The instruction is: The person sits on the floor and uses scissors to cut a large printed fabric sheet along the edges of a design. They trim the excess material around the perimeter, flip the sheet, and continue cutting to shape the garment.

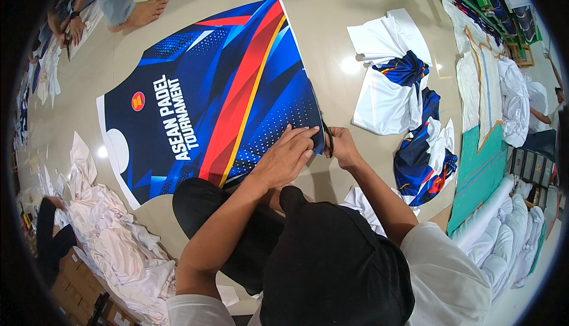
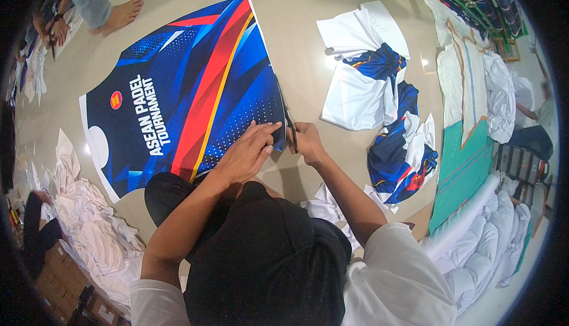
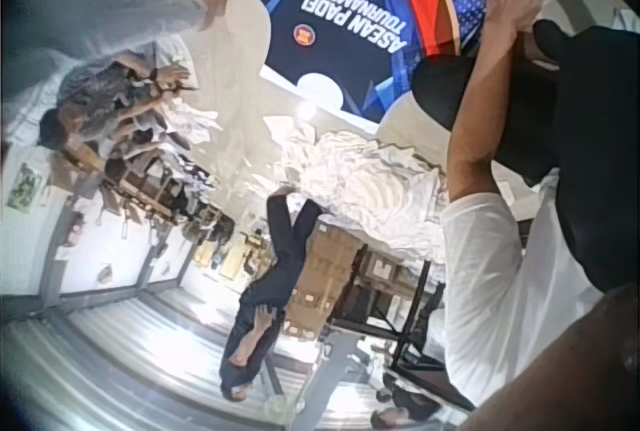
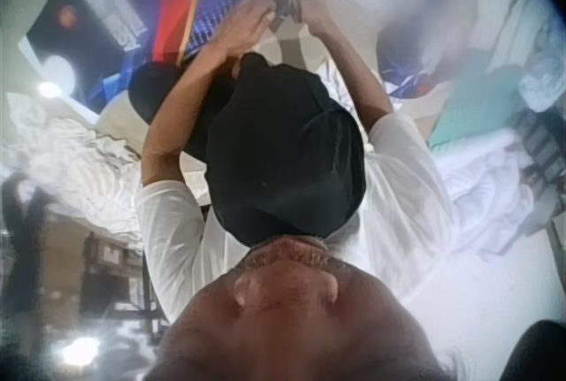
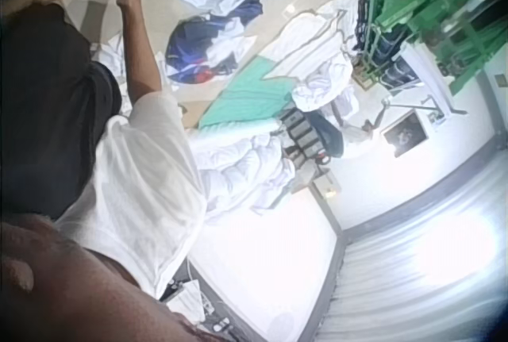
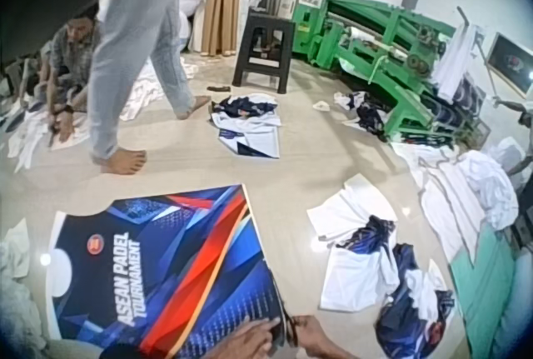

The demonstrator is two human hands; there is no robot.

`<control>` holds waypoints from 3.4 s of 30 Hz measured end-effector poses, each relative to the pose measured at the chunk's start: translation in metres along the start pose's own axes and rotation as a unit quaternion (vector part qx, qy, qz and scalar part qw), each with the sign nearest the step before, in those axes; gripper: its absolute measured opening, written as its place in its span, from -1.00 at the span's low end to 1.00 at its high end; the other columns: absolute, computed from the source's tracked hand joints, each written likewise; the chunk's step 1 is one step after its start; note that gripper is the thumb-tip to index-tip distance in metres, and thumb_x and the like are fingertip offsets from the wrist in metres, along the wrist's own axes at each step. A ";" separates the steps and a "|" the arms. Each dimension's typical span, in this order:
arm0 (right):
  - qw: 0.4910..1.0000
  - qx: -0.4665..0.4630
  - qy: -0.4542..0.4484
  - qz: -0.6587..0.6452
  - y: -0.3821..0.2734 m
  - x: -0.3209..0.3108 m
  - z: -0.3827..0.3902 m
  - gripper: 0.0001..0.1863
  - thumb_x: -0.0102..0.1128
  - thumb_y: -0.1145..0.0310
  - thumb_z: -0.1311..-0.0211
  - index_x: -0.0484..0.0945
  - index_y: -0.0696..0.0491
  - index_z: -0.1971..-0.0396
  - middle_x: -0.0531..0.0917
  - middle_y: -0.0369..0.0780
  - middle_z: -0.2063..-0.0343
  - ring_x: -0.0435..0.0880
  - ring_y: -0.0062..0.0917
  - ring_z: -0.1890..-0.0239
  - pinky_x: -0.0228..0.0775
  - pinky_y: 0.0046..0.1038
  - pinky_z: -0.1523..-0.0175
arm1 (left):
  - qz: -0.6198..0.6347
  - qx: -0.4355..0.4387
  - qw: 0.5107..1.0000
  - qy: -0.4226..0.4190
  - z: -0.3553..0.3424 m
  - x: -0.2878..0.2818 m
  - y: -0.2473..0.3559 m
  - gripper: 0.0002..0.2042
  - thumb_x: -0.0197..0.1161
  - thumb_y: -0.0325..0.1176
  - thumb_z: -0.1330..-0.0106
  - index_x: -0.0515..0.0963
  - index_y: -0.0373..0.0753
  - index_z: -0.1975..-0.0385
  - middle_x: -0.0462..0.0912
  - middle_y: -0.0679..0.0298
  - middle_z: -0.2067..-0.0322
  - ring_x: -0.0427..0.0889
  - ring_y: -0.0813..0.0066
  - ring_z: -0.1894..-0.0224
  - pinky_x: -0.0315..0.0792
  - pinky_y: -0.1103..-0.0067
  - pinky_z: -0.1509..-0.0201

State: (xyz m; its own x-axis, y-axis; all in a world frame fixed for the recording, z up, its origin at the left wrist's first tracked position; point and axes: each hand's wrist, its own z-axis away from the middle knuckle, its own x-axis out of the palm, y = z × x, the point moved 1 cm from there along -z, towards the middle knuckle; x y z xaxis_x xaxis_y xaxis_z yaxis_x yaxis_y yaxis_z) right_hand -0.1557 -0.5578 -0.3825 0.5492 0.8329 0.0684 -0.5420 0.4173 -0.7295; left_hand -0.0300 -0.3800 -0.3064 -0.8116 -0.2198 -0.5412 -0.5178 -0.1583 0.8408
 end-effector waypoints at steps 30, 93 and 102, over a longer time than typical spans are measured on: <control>0.999 -0.032 -0.026 -0.009 -0.006 0.002 -0.015 -0.65 0.34 0.19 -0.37 0.62 0.15 0.53 0.59 -0.27 0.68 0.52 -0.61 0.69 0.31 -0.54 0.57 | -0.002 0.008 1.000 0.005 0.003 -0.005 0.005 -0.89 0.07 -0.40 -0.57 0.42 -0.29 0.10 0.42 0.02 -0.43 0.37 -0.08 -0.46 0.12 -0.03 -0.60; 0.882 -0.221 0.305 0.284 0.121 -0.057 0.118 -0.78 0.44 0.56 -0.14 0.59 0.19 0.24 0.68 -0.12 0.44 0.68 -0.36 0.38 0.53 -0.39 0.18 | -0.144 -0.016 0.986 0.087 -0.006 0.022 -0.052 -0.83 0.37 -0.44 -0.29 0.56 -0.23 0.18 0.50 0.00 -0.21 0.36 -0.10 -0.43 0.17 0.03 -0.59; 0.823 -0.362 0.315 0.305 -0.029 0.018 -0.047 -0.64 0.58 0.31 -0.17 0.60 0.21 0.24 0.66 -0.10 0.37 0.64 -0.26 0.34 0.48 -0.26 0.20 | -0.138 -0.021 0.988 0.070 0.003 0.008 -0.042 -0.86 0.33 -0.43 -0.31 0.53 -0.23 0.22 0.50 -0.01 -0.24 0.33 -0.13 -0.45 0.10 -0.07 -0.60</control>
State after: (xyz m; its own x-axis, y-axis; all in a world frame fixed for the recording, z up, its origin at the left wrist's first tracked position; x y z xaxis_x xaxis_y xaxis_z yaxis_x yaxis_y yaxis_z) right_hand -0.1003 -0.5715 -0.3922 0.6594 0.3587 -0.6607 -0.4431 -0.5245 -0.7270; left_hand -0.0153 -0.3726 -0.3462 -0.5941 -0.2921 -0.7495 -0.7003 -0.2705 0.6606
